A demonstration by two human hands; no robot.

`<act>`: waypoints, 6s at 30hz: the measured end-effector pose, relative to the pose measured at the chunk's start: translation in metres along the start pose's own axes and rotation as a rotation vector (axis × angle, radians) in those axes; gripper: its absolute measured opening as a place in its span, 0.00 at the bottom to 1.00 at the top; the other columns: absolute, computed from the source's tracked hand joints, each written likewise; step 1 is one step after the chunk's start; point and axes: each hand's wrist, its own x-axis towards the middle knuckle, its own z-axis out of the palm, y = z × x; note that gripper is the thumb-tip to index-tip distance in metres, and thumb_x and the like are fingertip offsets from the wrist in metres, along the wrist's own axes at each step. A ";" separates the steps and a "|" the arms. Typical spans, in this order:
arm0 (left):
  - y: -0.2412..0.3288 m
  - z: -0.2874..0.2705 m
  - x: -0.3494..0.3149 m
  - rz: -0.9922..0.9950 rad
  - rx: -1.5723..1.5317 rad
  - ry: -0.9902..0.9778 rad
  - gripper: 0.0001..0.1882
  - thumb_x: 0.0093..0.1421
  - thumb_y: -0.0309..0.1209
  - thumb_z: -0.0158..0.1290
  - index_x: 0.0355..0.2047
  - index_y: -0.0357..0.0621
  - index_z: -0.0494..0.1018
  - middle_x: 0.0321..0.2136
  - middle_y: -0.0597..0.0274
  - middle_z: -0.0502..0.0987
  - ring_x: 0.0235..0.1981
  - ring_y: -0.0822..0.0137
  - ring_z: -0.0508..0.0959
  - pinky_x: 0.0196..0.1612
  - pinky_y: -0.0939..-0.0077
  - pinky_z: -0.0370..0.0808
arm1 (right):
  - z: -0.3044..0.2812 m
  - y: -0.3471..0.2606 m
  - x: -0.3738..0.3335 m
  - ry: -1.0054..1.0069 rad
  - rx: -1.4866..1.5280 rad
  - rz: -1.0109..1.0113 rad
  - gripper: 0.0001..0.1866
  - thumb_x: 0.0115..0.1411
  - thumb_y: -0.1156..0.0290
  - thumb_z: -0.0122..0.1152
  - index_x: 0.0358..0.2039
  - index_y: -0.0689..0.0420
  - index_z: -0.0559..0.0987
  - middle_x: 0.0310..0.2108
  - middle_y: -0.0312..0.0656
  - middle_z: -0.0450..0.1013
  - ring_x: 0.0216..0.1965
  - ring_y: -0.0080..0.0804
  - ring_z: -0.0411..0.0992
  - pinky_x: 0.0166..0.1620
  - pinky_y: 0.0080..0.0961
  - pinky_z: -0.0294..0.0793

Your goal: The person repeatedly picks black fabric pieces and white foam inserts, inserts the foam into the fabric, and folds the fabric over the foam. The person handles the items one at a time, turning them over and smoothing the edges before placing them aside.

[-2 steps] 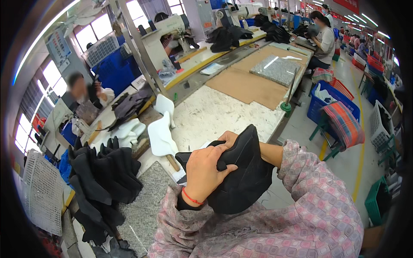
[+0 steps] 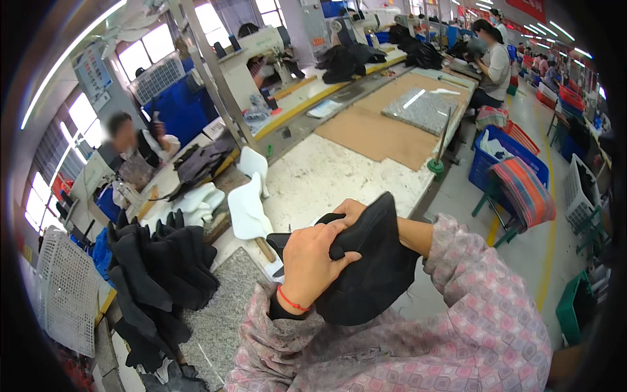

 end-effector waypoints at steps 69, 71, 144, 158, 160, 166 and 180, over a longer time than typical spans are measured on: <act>-0.014 -0.013 -0.004 0.036 -0.142 -0.064 0.22 0.39 0.32 0.66 0.37 0.42 0.76 0.30 0.54 0.78 0.37 0.52 0.76 0.53 0.58 0.69 | 0.018 -0.061 -0.086 0.423 -0.603 -0.786 0.19 0.46 0.72 0.69 0.39 0.58 0.73 0.35 0.44 0.72 0.39 0.45 0.71 0.41 0.35 0.71; -0.014 -0.013 -0.004 0.000 -0.157 -0.070 0.22 0.38 0.30 0.66 0.36 0.42 0.77 0.29 0.54 0.78 0.36 0.52 0.76 0.48 0.60 0.71 | 0.017 -0.065 -0.087 0.423 -0.656 -0.799 0.19 0.46 0.72 0.69 0.39 0.57 0.74 0.35 0.44 0.72 0.39 0.45 0.71 0.42 0.36 0.71; 0.029 -0.118 0.000 0.036 0.077 -0.168 0.24 0.36 0.34 0.70 0.35 0.37 0.79 0.29 0.49 0.80 0.32 0.53 0.80 0.37 0.70 0.75 | 0.028 -0.165 -0.094 0.281 -1.083 -0.896 0.14 0.49 0.60 0.65 0.24 0.58 0.78 0.24 0.43 0.75 0.31 0.43 0.74 0.37 0.35 0.65; 0.015 -0.075 -0.214 -0.360 -0.455 -0.409 0.24 0.44 0.30 0.66 0.43 0.39 0.77 0.32 0.50 0.79 0.32 0.53 0.80 0.37 0.71 0.75 | 0.168 -0.077 -0.137 -0.368 -0.497 -0.422 0.22 0.52 0.57 0.64 0.41 0.62 0.76 0.30 0.55 0.75 0.38 0.55 0.74 0.42 0.44 0.72; 0.012 -0.081 -0.201 -0.453 -0.566 -0.505 0.22 0.43 0.29 0.67 0.41 0.39 0.78 0.28 0.52 0.80 0.28 0.56 0.79 0.35 0.72 0.74 | 0.167 -0.076 -0.134 -0.446 -0.488 -0.463 0.22 0.51 0.59 0.66 0.41 0.62 0.75 0.28 0.54 0.74 0.37 0.56 0.73 0.40 0.43 0.72; 0.013 -0.079 -0.177 -0.327 -0.540 -0.524 0.29 0.44 0.29 0.66 0.49 0.37 0.73 0.33 0.51 0.80 0.36 0.56 0.81 0.41 0.72 0.75 | 0.156 -0.078 -0.123 -0.595 -0.451 -0.274 0.21 0.50 0.60 0.66 0.38 0.64 0.76 0.29 0.56 0.75 0.36 0.56 0.73 0.39 0.44 0.71; -0.021 -0.085 -0.143 -0.806 -0.892 -0.960 0.22 0.48 0.19 0.63 0.45 0.33 0.73 0.33 0.57 0.82 0.36 0.75 0.79 0.42 0.82 0.74 | 0.114 -0.064 -0.079 -0.563 -0.324 -0.292 0.24 0.51 0.57 0.66 0.46 0.56 0.76 0.37 0.48 0.77 0.43 0.48 0.74 0.44 0.40 0.71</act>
